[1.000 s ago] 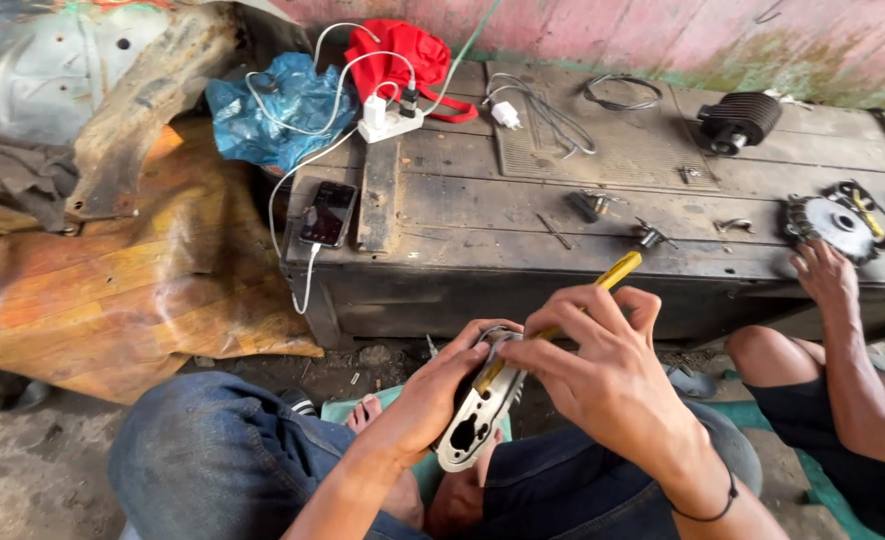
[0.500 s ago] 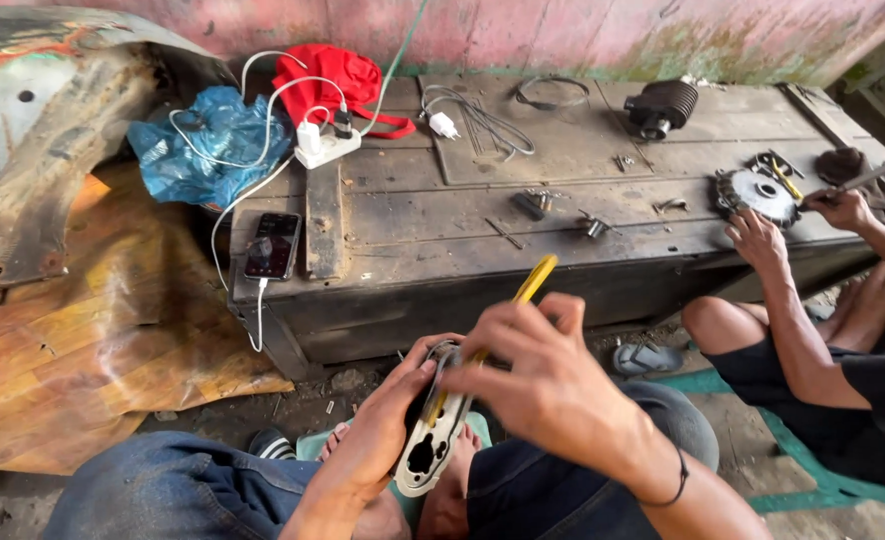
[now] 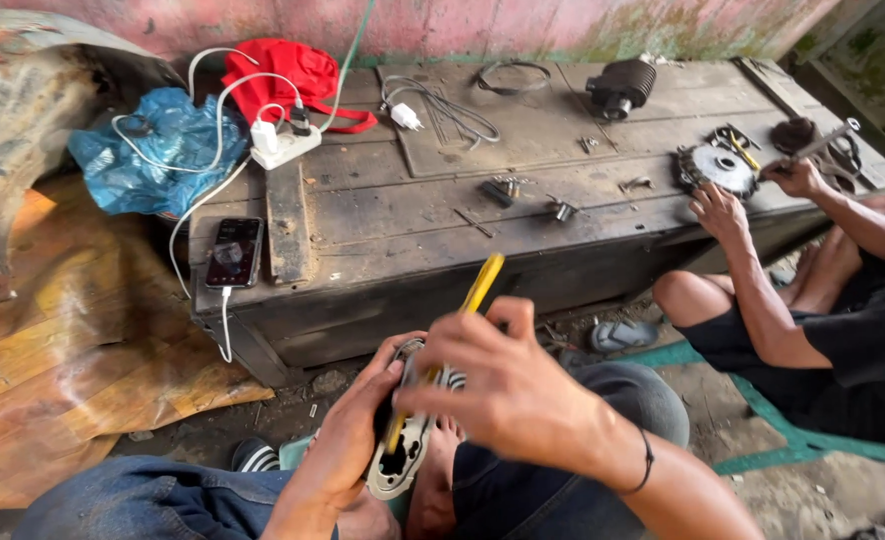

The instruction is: Cleaning a metal motorcycle component using a small brush on a workbench.

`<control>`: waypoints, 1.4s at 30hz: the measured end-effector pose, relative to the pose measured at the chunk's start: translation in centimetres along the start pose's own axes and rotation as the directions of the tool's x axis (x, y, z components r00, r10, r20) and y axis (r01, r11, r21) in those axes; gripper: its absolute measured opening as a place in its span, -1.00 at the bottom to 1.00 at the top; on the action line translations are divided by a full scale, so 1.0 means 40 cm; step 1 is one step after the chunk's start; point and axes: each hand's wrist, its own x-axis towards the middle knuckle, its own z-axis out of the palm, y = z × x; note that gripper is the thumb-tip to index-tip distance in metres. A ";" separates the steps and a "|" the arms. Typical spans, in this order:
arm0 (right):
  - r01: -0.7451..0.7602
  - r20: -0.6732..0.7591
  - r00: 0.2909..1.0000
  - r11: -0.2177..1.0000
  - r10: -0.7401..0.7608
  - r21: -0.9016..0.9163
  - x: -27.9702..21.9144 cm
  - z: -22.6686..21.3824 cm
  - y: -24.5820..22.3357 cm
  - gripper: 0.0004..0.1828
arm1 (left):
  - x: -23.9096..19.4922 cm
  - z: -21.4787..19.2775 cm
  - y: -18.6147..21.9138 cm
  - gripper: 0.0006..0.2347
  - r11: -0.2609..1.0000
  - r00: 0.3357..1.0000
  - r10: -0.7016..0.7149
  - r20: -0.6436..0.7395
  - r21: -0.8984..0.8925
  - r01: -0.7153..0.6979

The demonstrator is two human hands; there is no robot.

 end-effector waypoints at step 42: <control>-0.051 -0.010 0.999 0.997 0.050 -0.064 -0.002 -0.008 0.026 -0.62 | -0.001 -0.014 -0.032 -0.67 0.971 0.992 0.049 0.117 -0.238 -0.020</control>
